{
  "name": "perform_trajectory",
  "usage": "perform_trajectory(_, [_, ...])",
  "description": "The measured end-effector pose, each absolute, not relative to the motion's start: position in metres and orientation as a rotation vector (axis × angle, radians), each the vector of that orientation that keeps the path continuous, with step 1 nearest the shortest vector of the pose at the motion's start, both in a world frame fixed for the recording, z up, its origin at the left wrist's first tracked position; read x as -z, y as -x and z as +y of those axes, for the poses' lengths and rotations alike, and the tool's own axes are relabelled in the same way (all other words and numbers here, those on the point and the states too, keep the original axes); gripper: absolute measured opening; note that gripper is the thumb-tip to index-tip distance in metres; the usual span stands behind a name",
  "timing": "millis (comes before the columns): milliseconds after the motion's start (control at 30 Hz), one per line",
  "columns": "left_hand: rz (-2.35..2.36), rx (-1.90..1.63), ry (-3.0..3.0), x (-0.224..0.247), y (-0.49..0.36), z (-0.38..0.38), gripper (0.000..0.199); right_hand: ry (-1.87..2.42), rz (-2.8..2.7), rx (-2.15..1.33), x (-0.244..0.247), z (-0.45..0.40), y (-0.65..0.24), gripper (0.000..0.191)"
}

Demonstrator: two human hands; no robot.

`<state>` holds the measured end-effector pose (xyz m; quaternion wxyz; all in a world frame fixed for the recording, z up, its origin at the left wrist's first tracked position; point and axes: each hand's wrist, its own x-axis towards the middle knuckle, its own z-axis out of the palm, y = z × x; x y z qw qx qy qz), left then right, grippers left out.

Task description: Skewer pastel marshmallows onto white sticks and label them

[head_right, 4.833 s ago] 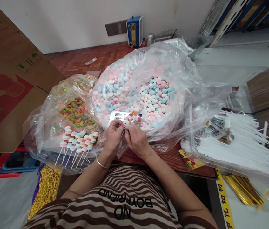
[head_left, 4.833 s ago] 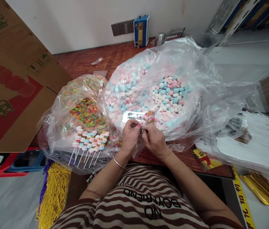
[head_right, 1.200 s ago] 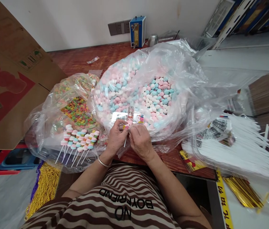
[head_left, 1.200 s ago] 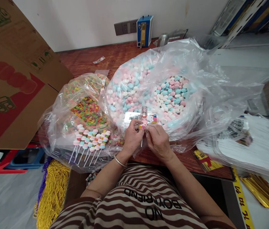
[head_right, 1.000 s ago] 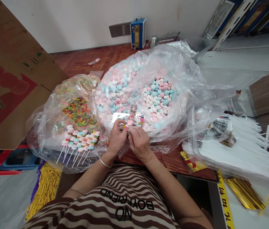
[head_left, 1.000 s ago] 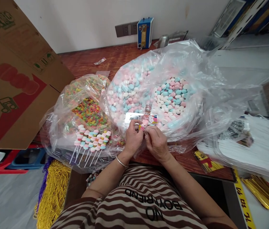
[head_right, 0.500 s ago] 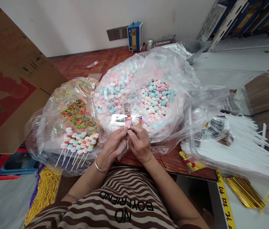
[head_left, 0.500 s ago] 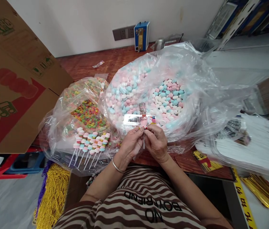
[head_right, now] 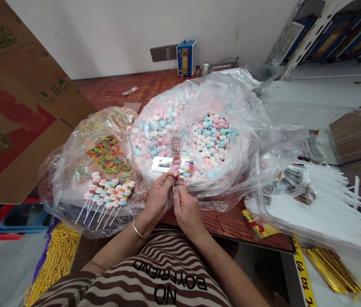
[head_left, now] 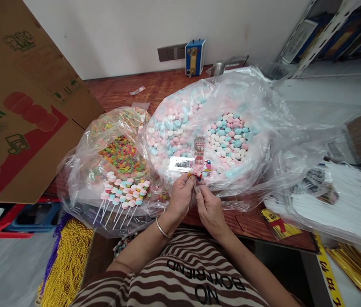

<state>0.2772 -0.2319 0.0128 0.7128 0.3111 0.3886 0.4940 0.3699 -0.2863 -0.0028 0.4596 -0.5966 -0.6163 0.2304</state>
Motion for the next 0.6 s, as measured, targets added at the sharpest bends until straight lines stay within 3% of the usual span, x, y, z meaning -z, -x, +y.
perform_trajectory(267, [0.89, -1.125, -0.712, -0.018, -0.276, -0.236, 0.03, 1.357, -1.343, -0.781, -0.002, -0.281, -0.362, 0.028])
perform_trajectory(500, [1.141, -1.188, -1.32, -0.022, -0.264, -0.237, 0.022, 1.322, -1.288, -0.915, -0.005, -0.276, -0.371, 0.031])
perform_trajectory(600, [1.203, -1.214, -1.411, -0.027, -0.259, -0.236, 0.02, 1.401, -1.281, -0.799, -0.013, -0.274, -0.386, 0.027])
